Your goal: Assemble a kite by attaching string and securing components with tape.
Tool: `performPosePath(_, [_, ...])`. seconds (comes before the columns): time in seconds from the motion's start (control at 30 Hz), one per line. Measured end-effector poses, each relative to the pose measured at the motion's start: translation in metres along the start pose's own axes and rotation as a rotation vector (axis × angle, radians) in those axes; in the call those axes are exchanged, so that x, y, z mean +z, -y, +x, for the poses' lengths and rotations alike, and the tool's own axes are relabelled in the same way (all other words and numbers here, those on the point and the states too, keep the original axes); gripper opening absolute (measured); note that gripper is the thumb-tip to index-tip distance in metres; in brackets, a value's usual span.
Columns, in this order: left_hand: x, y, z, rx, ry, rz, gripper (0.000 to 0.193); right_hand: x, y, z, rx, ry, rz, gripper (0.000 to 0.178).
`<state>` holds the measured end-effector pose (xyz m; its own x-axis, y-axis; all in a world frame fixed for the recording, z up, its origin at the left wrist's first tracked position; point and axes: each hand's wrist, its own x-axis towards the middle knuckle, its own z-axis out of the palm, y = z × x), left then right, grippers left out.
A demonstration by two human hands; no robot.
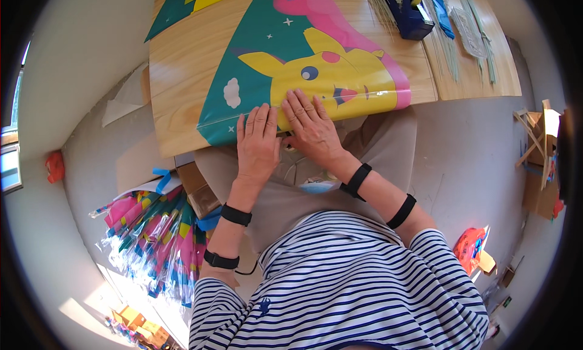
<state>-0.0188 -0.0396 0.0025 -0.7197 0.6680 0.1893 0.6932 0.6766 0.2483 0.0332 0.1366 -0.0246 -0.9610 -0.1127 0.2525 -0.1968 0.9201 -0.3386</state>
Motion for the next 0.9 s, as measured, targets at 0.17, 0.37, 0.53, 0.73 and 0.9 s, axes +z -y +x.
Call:
performPosePath(0.17, [0.004, 0.004, 0.003, 0.007, 0.032, 0.015, 0.075, -0.002, -0.002, -0.001, 0.005, -0.006, 0.003, 0.096])
performPosePath(0.37, [0.001, 0.000, 0.003, -0.003, 0.036, 0.007, 0.081, -0.014, -0.012, -0.013, 0.079, -0.001, -0.043, 0.094])
performPosePath(0.53, [0.001, -0.001, 0.003, -0.011, 0.036, -0.002, 0.084, -0.026, -0.021, -0.023, 0.132, 0.013, -0.104, 0.096])
performPosePath(0.73, [0.000, 0.000, 0.004, -0.002, 0.056, 0.017, 0.082, -0.033, -0.028, -0.030, 0.216, -0.005, -0.092, 0.098])
performPosePath(0.9, [-0.002, -0.002, 0.004, -0.016, 0.056, -0.002, 0.082, -0.044, -0.042, -0.043, 0.341, -0.029, -0.162, 0.097])
